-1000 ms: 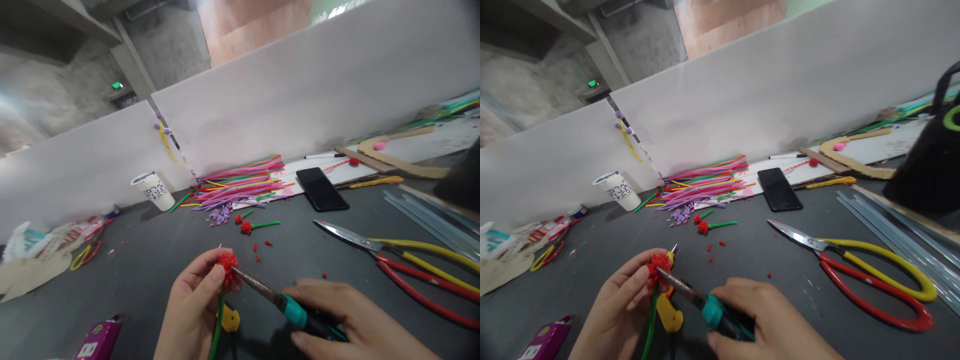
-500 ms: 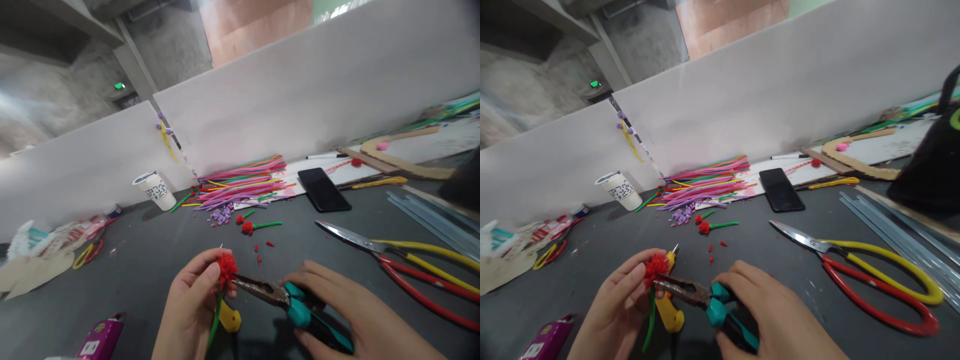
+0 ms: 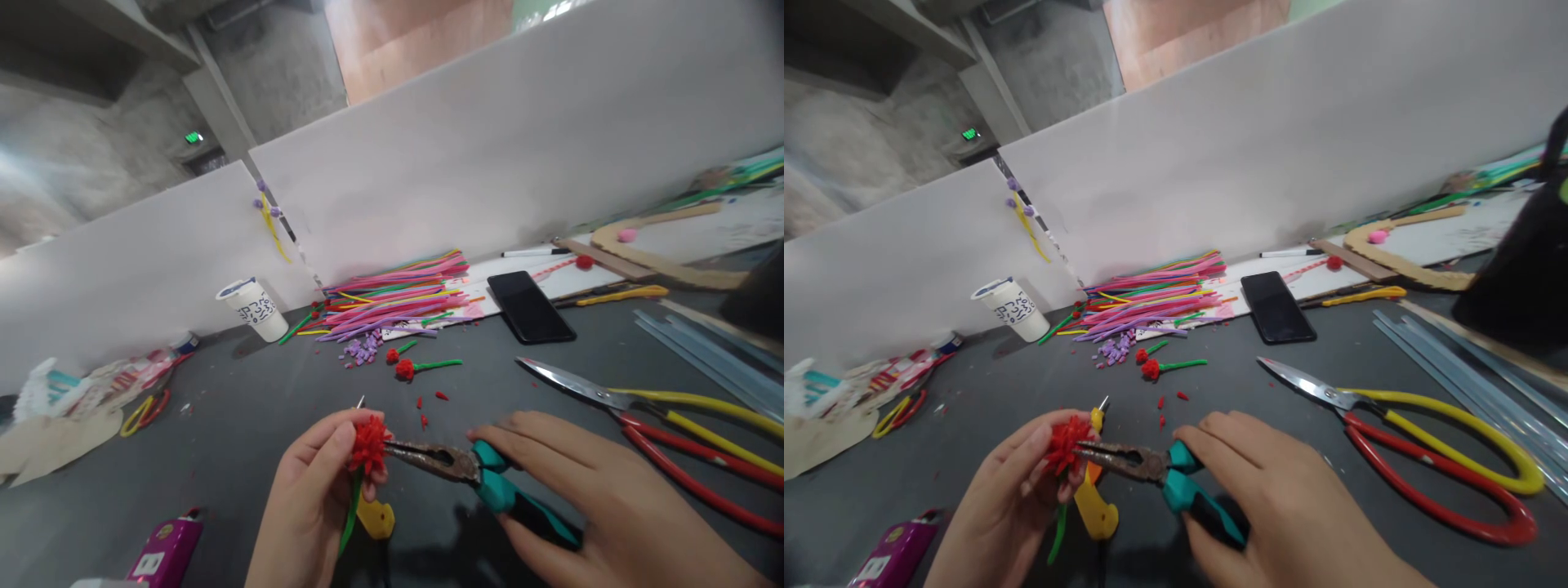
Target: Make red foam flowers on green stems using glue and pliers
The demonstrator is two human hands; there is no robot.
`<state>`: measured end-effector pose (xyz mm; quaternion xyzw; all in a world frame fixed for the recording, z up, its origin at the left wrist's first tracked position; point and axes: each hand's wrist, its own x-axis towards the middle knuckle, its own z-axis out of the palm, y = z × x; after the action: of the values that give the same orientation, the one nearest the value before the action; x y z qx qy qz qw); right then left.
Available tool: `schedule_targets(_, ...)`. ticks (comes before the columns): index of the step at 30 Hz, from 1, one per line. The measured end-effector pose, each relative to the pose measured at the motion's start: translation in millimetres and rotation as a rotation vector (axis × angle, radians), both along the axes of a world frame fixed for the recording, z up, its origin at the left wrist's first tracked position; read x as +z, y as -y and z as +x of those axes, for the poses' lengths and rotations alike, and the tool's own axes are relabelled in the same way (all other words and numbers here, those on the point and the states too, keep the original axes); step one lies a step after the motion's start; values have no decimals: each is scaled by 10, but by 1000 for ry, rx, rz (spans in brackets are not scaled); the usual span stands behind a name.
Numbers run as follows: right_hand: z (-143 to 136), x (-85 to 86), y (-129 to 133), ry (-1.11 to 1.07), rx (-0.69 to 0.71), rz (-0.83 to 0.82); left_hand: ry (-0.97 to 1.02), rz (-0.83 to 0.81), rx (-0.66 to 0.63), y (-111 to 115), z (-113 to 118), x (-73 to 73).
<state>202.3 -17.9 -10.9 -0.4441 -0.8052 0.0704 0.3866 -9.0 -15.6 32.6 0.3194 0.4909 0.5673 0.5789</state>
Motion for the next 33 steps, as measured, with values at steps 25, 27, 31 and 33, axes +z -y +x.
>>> schedule_targets(25,-17,-5,29,-64,61,-77,-138,24,-52,35,-87,-13)
schedule_targets(27,-17,8,25,-53,62,-77,-168,40,-24,46,-65,10)
schedule_targets(31,-20,56,17,-67,50,-56,-213,45,-8,43,-16,24)
schedule_targets(33,-22,82,15,-77,41,-48,-217,59,-10,35,0,7)
